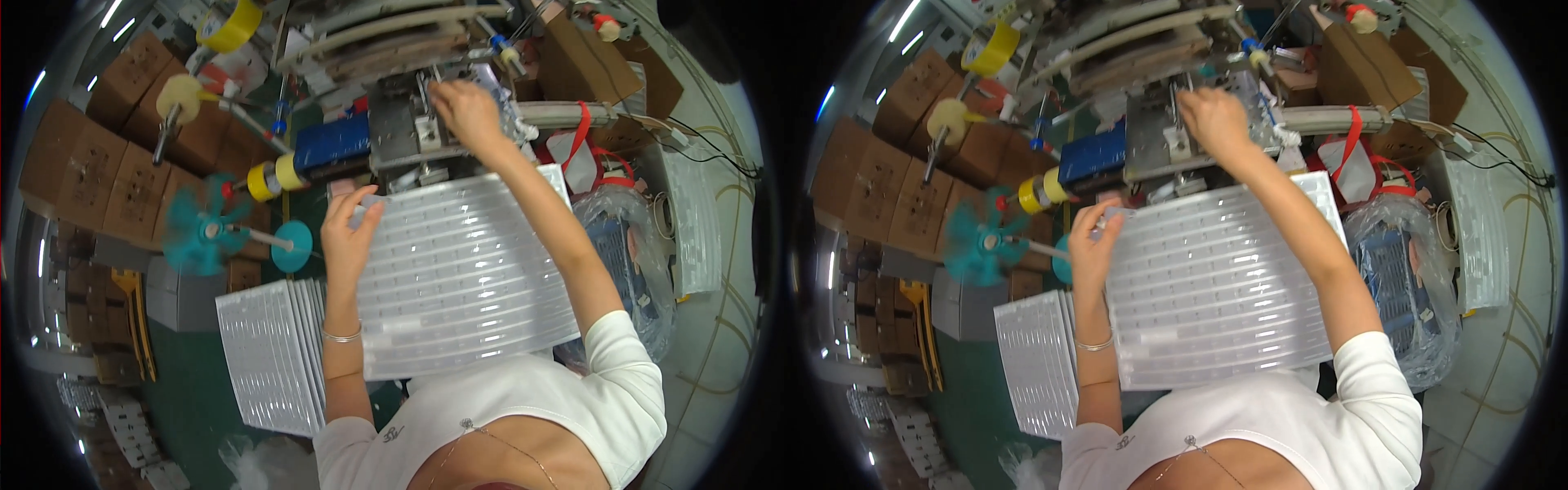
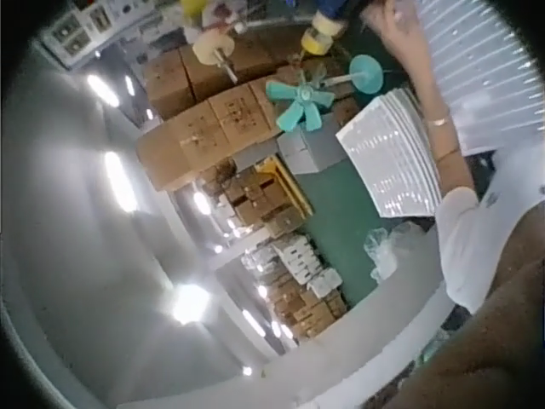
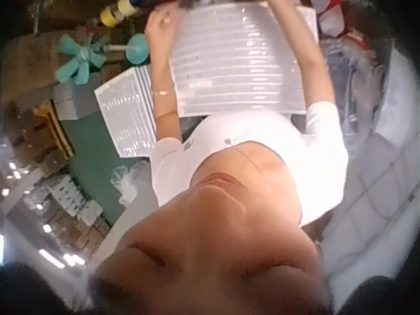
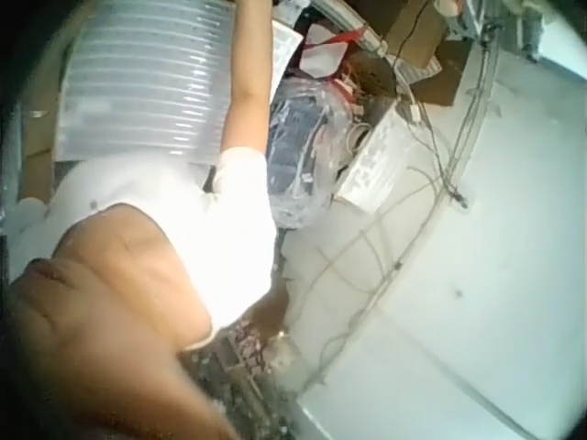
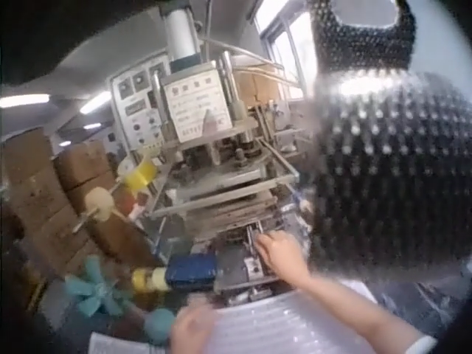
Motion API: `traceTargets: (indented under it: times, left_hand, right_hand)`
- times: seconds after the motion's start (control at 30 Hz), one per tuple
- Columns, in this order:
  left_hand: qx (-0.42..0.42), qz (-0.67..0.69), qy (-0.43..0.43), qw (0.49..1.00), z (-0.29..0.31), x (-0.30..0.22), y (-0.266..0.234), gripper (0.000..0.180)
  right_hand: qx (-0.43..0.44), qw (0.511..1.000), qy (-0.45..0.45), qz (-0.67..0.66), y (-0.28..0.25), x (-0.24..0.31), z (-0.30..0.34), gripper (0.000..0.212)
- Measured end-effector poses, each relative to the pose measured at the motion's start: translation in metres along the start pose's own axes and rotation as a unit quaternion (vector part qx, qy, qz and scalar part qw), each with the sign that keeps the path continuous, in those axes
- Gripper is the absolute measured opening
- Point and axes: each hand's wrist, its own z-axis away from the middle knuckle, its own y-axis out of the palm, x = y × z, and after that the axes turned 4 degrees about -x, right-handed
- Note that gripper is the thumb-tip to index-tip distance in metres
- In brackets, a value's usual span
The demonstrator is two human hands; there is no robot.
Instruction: Filling small plastic tubes with an applicator and organizing them into a production tray.
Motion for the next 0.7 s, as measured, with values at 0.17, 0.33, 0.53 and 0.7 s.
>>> traceTargets:
  times: [0.17, 0.33, 0.53, 0.7]
  left_hand:
    - [0.016, -0.056, -0.128, 0.99, 0.07, 0.013, -0.039, 0.033]
    - [0.19, -0.242, 0.053, 0.95, 0.128, 0.023, -0.032, 0.029]
    - [0.315, -0.263, 0.059, 0.91, 0.15, 0.022, -0.031, 0.027]
    - [0.263, -0.233, 0.003, 0.936, 0.16, 0.015, -0.032, 0.024]
  right_hand:
    - [-0.045, 0.997, 0.016, -0.058, -0.018, 0.001, 0.025, 0.046]
    - [0.323, 0.898, 0.14, -0.265, -0.081, 0.07, 0.117, 0.032]
    - [0.409, 0.861, -0.128, -0.274, -0.092, 0.137, 0.196, 0.03]
    - [0.434, 0.845, -0.087, -0.301, -0.092, 0.137, 0.199, 0.024]
